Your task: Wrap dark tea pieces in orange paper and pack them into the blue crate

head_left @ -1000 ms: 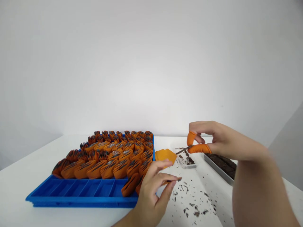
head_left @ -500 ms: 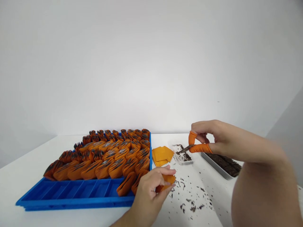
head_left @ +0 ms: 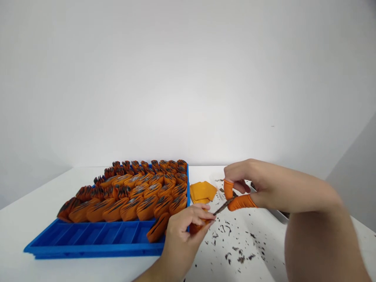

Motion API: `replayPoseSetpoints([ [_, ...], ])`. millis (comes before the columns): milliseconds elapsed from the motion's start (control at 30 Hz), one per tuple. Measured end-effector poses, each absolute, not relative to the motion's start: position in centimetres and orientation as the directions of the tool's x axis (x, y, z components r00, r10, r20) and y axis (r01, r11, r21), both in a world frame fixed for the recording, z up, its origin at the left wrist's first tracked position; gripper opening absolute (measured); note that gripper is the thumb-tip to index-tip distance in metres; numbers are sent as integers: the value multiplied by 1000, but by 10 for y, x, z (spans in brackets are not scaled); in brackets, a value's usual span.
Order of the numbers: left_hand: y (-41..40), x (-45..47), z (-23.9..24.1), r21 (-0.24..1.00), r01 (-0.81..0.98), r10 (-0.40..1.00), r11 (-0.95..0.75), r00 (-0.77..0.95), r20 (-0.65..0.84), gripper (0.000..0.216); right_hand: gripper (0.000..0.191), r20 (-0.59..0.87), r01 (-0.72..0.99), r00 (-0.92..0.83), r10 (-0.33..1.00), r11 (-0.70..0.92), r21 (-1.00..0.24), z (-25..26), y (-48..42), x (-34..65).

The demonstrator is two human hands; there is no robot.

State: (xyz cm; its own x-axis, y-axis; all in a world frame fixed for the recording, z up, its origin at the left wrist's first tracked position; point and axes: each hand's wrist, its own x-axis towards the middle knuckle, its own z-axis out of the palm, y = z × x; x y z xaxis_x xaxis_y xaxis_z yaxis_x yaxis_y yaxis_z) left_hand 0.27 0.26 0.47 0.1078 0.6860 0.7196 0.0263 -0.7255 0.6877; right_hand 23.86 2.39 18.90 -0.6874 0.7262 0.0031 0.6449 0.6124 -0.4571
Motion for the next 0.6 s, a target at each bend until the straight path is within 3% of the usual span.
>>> replayPoseSetpoints([
  [367, 0, 1, 7, 747, 34, 747, -664, 2, 664, 42, 13, 77, 560, -757, 649, 705, -436, 184, 29, 219],
  [600, -3, 7, 8, 795, -138, 806, -590, -43, 591, 39, 13, 142, 491, -787, 601, 748, -446, 185, 32, 218],
])
